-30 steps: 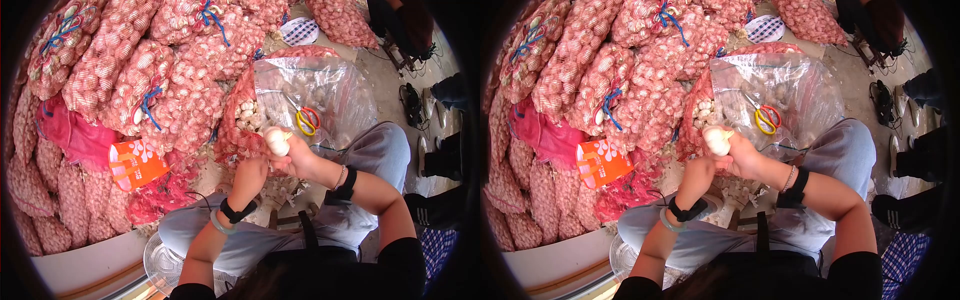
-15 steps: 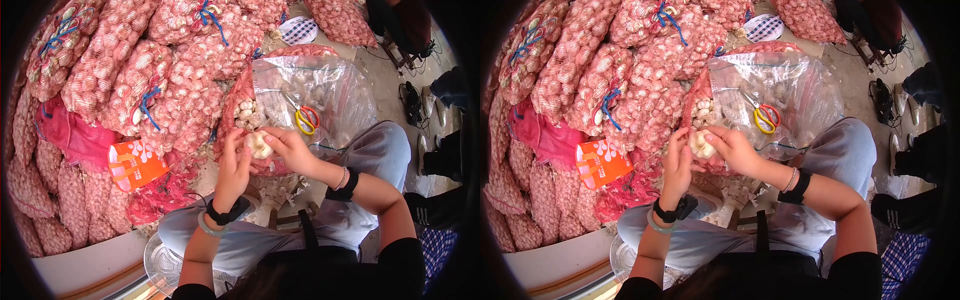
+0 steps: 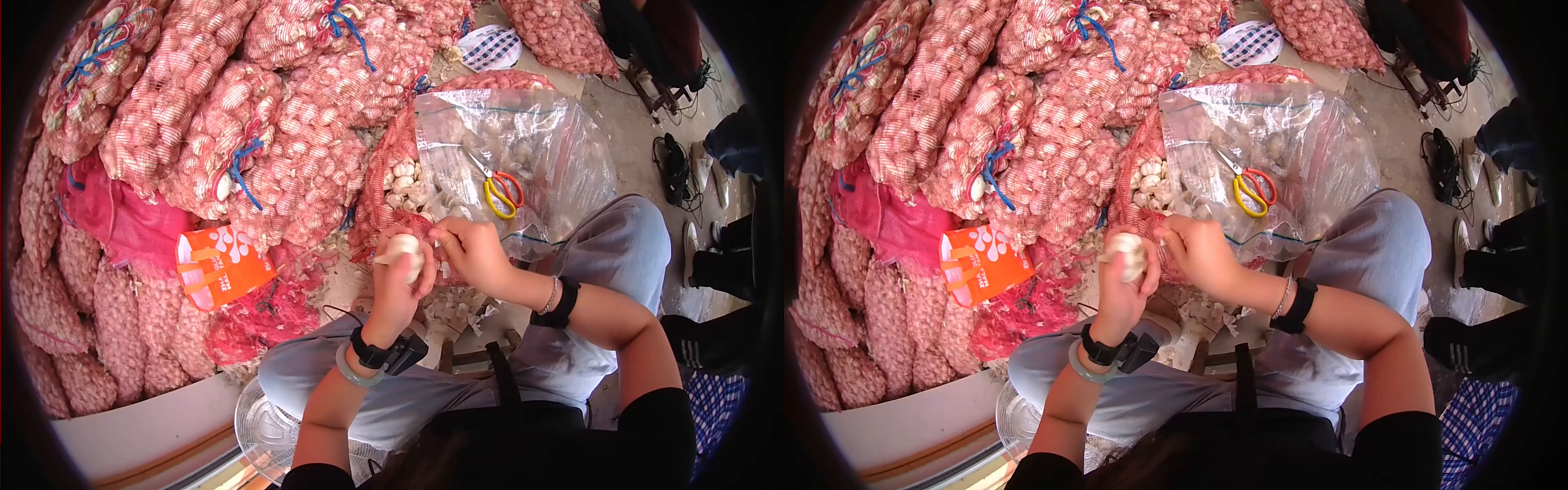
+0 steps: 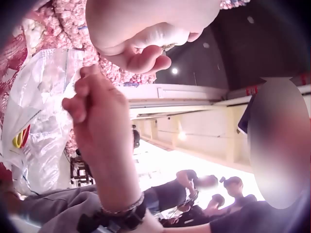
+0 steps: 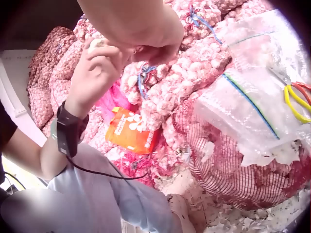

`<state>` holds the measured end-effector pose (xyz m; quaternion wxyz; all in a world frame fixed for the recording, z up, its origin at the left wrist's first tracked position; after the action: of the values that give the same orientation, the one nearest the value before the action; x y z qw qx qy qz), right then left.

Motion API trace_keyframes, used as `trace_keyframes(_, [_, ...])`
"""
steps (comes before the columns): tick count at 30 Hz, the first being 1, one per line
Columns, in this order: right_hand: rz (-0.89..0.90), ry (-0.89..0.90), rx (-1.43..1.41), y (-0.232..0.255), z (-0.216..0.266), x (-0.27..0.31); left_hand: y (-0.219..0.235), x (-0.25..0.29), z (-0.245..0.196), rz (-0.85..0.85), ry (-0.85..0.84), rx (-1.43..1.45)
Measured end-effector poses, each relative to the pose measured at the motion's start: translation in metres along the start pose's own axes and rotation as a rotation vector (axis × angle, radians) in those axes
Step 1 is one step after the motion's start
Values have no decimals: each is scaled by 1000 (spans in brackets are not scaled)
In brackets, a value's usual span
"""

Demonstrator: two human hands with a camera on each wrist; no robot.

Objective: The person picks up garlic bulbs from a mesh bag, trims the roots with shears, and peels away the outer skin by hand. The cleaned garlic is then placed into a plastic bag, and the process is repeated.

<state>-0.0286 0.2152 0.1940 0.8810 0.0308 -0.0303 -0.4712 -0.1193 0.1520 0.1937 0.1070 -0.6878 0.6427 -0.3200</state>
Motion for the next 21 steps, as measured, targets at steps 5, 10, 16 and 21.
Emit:
trace_keyframes(5, [916, 124, 761, -48, -75, 27, 18, -1, -11, 23, 99, 501])
trace_keyframes(10, [1349, 91, 977, -62, -128, 82, 38, -3, -1, -58, 86, 623])
trace_keyframes(16, [470, -9, 1207, 27, -110, -15, 58, -4, 11, -238, 118, 475])
trace_keyframes(21, [-66, 23, 1357, 118, -158, -69, 40, -5, 9, -116, 208, 309])
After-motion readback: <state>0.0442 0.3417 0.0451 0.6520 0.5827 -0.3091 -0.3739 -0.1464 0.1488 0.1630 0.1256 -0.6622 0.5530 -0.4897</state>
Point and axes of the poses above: each hand's wrist, its own x-axis away from the middle knuckle, its own y-axis out of the back of the hand, z = x × y, the point moved 10 cm from there along -x, towards the middle knuckle, and after that the axes turned 10 degrees about y, right-handed, at the moved point
